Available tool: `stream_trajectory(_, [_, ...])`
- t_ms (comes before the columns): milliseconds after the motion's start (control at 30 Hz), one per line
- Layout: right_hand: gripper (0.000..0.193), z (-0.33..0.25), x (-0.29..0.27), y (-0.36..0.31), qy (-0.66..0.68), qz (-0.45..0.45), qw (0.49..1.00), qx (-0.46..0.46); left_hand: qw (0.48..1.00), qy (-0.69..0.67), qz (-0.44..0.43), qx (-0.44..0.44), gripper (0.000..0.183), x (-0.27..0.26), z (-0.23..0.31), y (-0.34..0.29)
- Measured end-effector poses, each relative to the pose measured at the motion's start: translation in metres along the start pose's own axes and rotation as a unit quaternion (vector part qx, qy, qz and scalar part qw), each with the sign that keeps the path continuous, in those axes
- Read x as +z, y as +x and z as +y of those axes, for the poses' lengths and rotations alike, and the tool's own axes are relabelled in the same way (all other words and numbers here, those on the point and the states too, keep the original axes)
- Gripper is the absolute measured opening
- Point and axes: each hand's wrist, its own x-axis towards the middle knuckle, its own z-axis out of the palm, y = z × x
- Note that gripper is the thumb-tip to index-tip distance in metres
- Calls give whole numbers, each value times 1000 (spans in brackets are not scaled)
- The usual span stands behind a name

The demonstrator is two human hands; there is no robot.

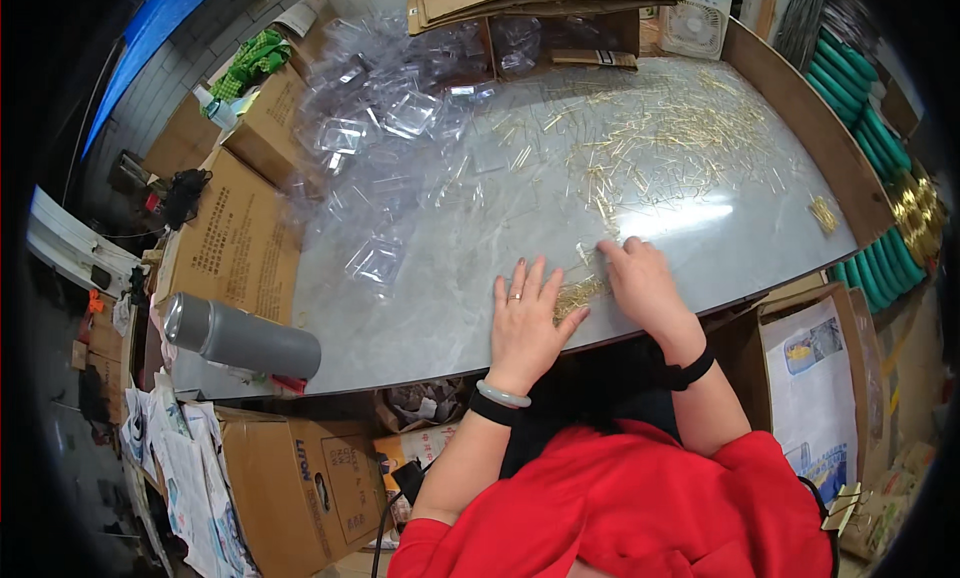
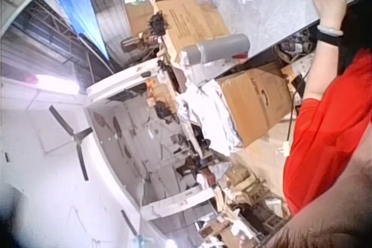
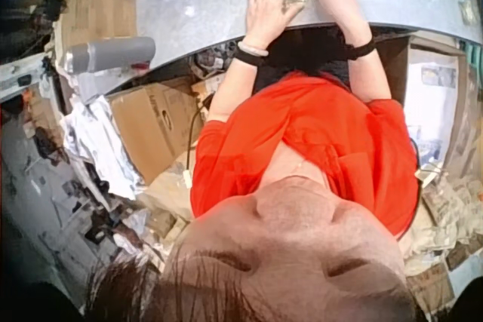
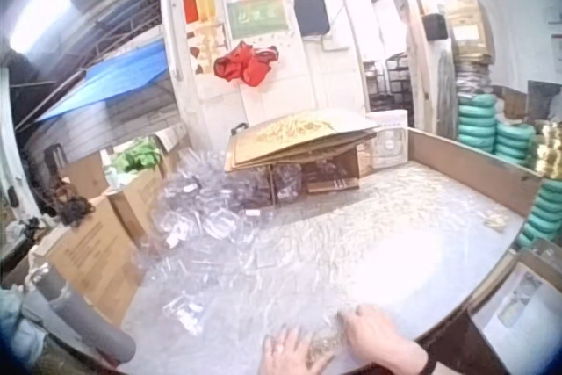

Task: Sorting small gold-colored metal pins and placing them into plastic trays for packaging.

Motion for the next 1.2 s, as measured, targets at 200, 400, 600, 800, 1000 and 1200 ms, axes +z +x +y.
stream_trajectory(200, [21, 14, -9, 3, -55, -3, 997, 45, 1000, 2, -5, 7, 65, -7, 6, 3])
stream_trajectory(400, [27, 16, -3, -7, -26, -6, 999, -45, 1000, 7, -2, 19, 65, -1, 6, 2])
stream_trajectory(600, [32, 15, -10, -7, -32, 41, 997, 55, 1000, -4, 8, 5, 65, 4, 5, -4])
stream_trajectory(800, [35, 22, 0, 2, -48, 159, 985, 41, 1000, 7, 18, 1, 64, 3, 5, -4])
stream_trajectory(1000, [36, -11, 16, -5, 87, 63, 987, -119, 1000, 7, 8, 6, 68, 5, 2, -6])
stream_trajectory(1200, [43, -2, 3, -9, 197, 29, 970, -138, 997, -67, 44, 0, 77, 4, 2, -7])
